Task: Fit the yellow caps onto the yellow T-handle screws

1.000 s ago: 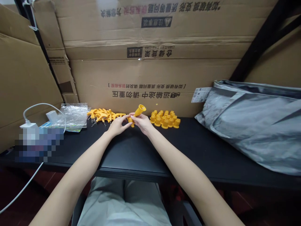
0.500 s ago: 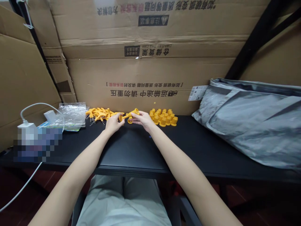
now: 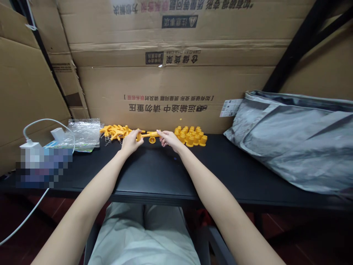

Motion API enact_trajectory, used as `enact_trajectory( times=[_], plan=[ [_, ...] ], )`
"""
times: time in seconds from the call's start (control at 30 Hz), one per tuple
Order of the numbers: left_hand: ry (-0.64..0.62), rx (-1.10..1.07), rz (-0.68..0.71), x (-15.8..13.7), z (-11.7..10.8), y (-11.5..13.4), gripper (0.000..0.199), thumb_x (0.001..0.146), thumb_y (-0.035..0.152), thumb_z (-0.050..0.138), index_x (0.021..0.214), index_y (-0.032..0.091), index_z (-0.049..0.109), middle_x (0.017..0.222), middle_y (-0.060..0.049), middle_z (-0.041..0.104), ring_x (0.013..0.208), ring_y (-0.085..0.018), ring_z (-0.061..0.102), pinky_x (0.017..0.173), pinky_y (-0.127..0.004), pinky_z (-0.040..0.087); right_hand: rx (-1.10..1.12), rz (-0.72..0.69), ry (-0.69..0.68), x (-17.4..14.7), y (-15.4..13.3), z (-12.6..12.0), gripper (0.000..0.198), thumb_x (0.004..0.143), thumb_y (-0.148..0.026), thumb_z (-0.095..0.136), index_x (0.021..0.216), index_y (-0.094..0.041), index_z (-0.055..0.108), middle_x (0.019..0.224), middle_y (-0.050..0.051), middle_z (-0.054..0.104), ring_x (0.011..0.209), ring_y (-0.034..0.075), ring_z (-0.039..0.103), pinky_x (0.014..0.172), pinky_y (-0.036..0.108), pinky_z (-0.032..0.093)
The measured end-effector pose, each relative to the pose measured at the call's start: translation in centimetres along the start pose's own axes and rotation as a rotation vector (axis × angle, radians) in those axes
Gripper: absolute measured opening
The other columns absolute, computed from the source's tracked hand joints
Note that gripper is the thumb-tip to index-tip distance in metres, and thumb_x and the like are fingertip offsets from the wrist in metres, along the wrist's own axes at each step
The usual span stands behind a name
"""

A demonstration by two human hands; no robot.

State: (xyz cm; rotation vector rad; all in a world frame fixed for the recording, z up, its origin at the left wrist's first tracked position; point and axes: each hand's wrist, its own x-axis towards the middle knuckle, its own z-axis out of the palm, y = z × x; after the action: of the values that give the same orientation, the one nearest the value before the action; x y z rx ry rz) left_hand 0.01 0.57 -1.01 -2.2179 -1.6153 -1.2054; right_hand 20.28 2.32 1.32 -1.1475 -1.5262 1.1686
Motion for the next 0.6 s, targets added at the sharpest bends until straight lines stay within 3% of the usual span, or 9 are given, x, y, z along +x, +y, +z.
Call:
enact_trajectory(
  times=[0.17,0.3,0.43,0.6],
  plan=[
    [-0.011,0.015,0.017,0.1,0.0,-0.2,0.028,0.078,0.024,0.056,0.105,0.022,0.059,0.101,-0.005,0.066,0.088,-0.02,0.063,0.081,-0.031,0.05,-0.111,-0.048,-0.019,0.4,0.5,-0.4,0.033,0.082,-0.048,0.061,0.074,-0.016,0.058,0.063,0.0,0.059,0.047,0.009,0.053,0.043,0.019,0.04],
    [-0.038,0.045,0.062,0.1,-0.3,0.0,0.031,0.078,0.024,0.056,0.11,0.022,0.058,0.102,-0.005,0.063,0.092,-0.02,0.062,0.082,-0.03,0.049,-0.511,-0.28,0.02,0.0,0.5,-0.6,0.023,0.084,-0.034,0.061,0.097,-0.016,0.063,0.095,0.006,0.068,0.08,0.016,0.062,0.07,0.027,0.047],
    [-0.076,0.107,0.108,0.0,-0.3,0.4,0.033,0.08,0.024,0.054,0.113,0.021,0.056,0.102,-0.006,0.062,0.092,-0.02,0.062,0.076,-0.027,0.049,-0.984,-0.493,-0.03,-1.0,0.0,-0.2,0.028,0.084,-0.031,0.061,0.11,-0.018,0.063,0.114,0.01,0.064,0.106,0.023,0.055,0.087,0.035,0.039],
    [-0.077,0.143,0.164,0.0,-0.1,0.8,0.032,0.082,0.025,0.052,0.113,0.019,0.055,0.101,-0.007,0.062,0.093,-0.02,0.062,0.072,-0.025,0.049,-1.203,-0.487,-0.036,-1.9,-1.0,0.6,0.027,0.091,-0.029,0.053,0.114,-0.017,0.061,0.114,0.012,0.065,0.107,0.025,0.054,0.086,0.036,0.032]
  ],
)
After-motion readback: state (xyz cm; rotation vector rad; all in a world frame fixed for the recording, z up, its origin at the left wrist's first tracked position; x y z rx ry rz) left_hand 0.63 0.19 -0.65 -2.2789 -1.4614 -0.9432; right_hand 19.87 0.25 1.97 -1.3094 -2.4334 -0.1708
